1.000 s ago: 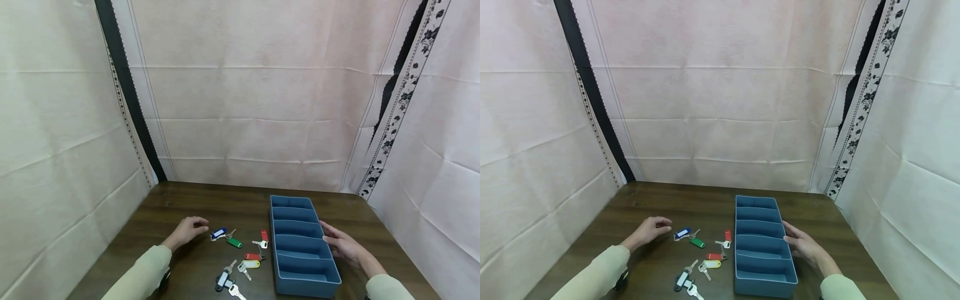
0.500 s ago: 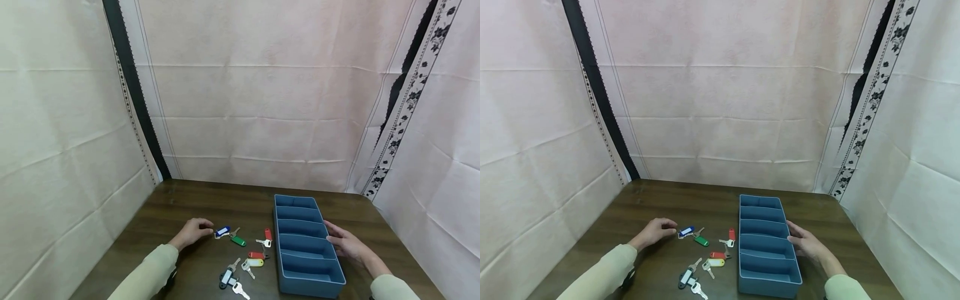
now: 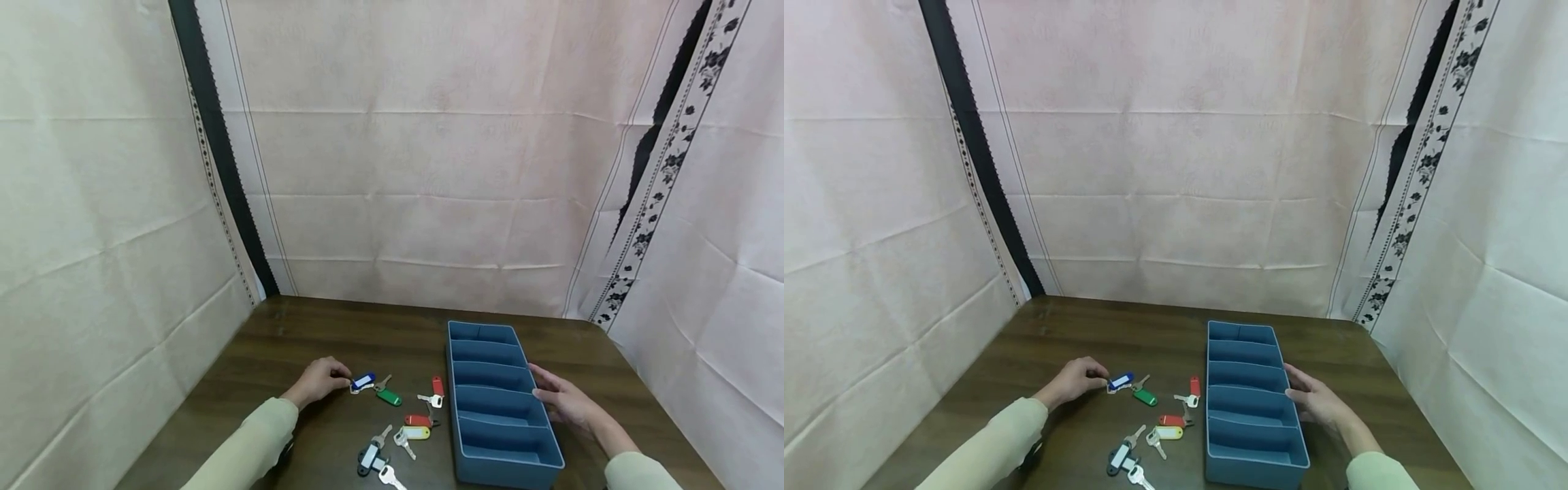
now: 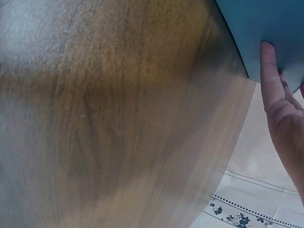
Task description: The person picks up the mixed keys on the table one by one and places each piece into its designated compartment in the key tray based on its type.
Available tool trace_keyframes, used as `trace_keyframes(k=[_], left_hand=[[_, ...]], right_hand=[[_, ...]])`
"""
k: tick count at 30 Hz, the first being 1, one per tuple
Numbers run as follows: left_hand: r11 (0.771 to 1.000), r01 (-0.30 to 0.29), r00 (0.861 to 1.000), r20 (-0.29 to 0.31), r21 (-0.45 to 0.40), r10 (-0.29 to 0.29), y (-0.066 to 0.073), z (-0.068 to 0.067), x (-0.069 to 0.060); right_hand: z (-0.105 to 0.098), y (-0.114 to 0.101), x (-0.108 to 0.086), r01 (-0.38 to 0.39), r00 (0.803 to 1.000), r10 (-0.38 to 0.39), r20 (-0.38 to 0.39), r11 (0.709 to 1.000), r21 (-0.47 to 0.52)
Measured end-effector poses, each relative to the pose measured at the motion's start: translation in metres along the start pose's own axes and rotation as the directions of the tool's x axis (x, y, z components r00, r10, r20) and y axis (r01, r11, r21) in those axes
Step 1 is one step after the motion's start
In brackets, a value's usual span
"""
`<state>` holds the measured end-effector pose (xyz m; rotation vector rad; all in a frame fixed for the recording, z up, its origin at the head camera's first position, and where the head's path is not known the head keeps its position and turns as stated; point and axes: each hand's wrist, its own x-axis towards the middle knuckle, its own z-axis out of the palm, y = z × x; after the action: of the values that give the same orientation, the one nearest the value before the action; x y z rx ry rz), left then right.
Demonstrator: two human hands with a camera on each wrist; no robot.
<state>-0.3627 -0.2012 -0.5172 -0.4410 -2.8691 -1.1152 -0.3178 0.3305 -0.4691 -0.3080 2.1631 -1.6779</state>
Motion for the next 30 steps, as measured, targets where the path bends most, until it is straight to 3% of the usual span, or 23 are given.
trace_keyframes(k=[6,12,19,23,30], left_hand=[[0.998,0.015,1.000,0.012,0.054,-0.015,0.002,0.002,-0.001],[0.999,-0.014,1.000,0.003,0.053,0.014,0.003,-0.001,0.001],[0.999,-0.035,0.999,0.041,-0.005,0.035,0.006,-0.004,0.005],[0.997,-0.055,0.998,0.016,-0.050,0.056,0.014,-0.009,0.010],[0.988,-0.026,0.999,-0.049,-0.150,0.019,0.030,-0.017,0.022]], right_hand=[[0.000,0.003,0.001,-0.005,1.000,0.004,0.021,1.000,0.012],[-0.001,0.002,0.003,0.009,1.000,-0.010,0.006,1.000,0.018],[-0.001,0.002,0.001,0.006,1.000,-0.006,0.005,1.000,0.021],[0.000,0.000,0.000,0.022,1.000,-0.022,-0.002,1.000,0.017],[0.001,-0.002,-0.001,0.014,1.000,-0.013,-0.011,1.000,0.025]])
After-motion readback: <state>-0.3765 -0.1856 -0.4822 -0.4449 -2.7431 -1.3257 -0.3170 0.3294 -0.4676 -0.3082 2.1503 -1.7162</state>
